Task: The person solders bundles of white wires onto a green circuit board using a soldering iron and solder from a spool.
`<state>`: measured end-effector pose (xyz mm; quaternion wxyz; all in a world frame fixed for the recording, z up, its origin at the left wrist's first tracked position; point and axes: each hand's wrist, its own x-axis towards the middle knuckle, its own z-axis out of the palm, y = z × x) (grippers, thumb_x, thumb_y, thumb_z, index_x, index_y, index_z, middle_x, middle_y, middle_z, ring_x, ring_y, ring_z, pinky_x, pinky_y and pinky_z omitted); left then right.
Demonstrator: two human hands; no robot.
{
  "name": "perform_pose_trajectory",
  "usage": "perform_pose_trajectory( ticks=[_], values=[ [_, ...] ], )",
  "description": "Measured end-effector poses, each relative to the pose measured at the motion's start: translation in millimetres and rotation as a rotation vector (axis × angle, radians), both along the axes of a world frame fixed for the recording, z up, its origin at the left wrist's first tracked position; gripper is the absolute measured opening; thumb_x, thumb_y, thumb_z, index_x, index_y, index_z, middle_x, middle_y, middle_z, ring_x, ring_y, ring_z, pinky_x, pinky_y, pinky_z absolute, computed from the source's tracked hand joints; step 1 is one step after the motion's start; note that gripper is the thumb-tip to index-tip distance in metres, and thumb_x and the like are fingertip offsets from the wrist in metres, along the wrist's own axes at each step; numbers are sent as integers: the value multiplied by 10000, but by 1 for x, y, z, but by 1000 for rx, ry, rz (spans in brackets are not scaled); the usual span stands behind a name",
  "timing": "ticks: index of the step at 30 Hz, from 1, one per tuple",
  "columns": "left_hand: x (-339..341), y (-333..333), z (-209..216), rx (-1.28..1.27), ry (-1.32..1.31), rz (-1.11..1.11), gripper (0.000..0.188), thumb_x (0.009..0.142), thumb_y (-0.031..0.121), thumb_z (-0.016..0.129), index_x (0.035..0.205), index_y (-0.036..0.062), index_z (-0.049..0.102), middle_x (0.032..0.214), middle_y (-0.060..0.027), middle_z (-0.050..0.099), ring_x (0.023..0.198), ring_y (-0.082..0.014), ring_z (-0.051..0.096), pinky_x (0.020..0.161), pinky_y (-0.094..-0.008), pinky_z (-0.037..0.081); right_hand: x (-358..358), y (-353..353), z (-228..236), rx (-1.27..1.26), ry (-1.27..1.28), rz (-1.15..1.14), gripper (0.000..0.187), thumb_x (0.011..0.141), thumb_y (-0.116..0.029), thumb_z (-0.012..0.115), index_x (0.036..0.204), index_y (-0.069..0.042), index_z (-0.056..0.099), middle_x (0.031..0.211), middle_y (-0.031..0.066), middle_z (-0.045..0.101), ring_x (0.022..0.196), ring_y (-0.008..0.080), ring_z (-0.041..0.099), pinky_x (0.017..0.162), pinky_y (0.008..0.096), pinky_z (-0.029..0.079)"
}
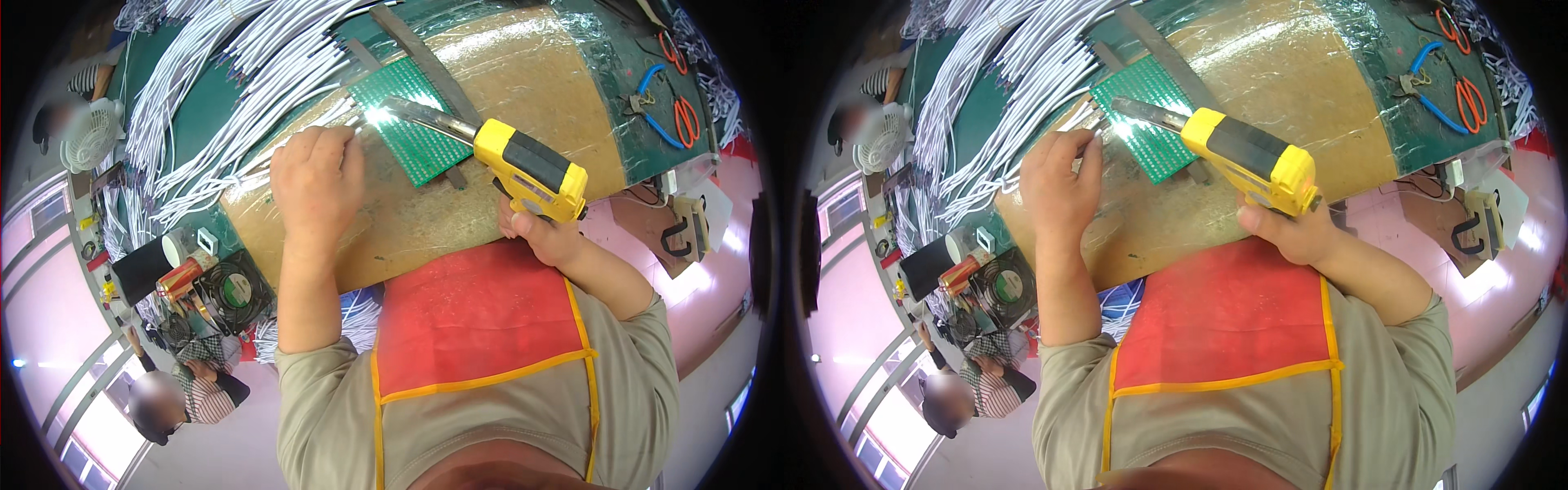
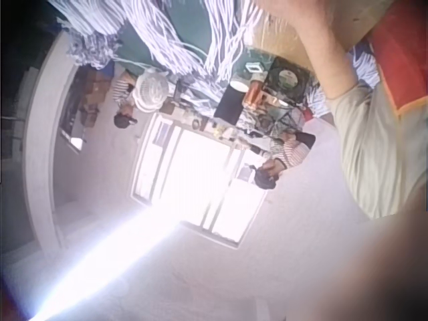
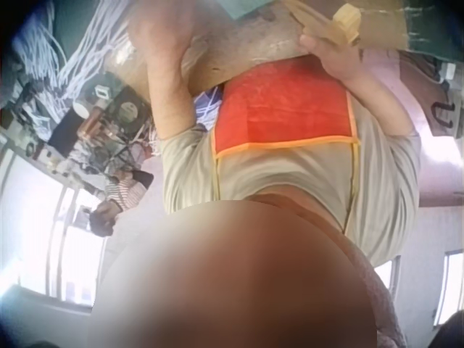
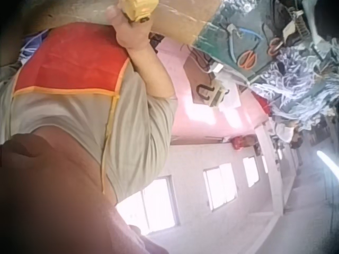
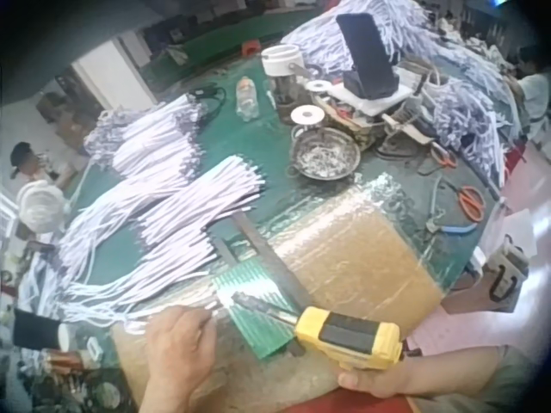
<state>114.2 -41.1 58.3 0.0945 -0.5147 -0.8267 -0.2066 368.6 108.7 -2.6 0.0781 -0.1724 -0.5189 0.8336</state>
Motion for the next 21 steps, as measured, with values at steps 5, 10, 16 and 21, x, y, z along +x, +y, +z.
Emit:
perform_pose_trajectory(
  ticks=[5,10,16,21],
  values=[
    [-2,0,-2,-56,38,18,55,780,124,711,814,109,671,750,-49,634,725,-257,610,643,-396,404,-2,3,2,-56,16,-35,256,900,-162,693,1102,-55,578,916,2,577,818,104,540,715,284,461],
    [-2,0,-1,-56,-11,28,55,791,137,707,820,107,670,754,-52,638,730,-262,612,648,-401,400,-3,4,4,-84,-6,-31,257,899,-159,688,1102,-48,576,904,8,583,772,96,538,678,269,459],
    [0,-1,-1,-77,-50,57,58,809,150,702,823,103,671,755,-57,639,738,-267,614,658,-405,398,-3,5,6,-80,-28,-27,261,896,-160,688,1103,-49,575,856,1,580,731,91,539,648,261,458],
    [2,2,5,-94,-52,60,102,845,156,697,841,54,696,763,-95,655,681,-276,614,653,-387,450,-4,4,6,-82,-10,-41,275,896,-165,689,1114,-49,570,855,3,581,722,90,538,642,260,460]
  ],
)
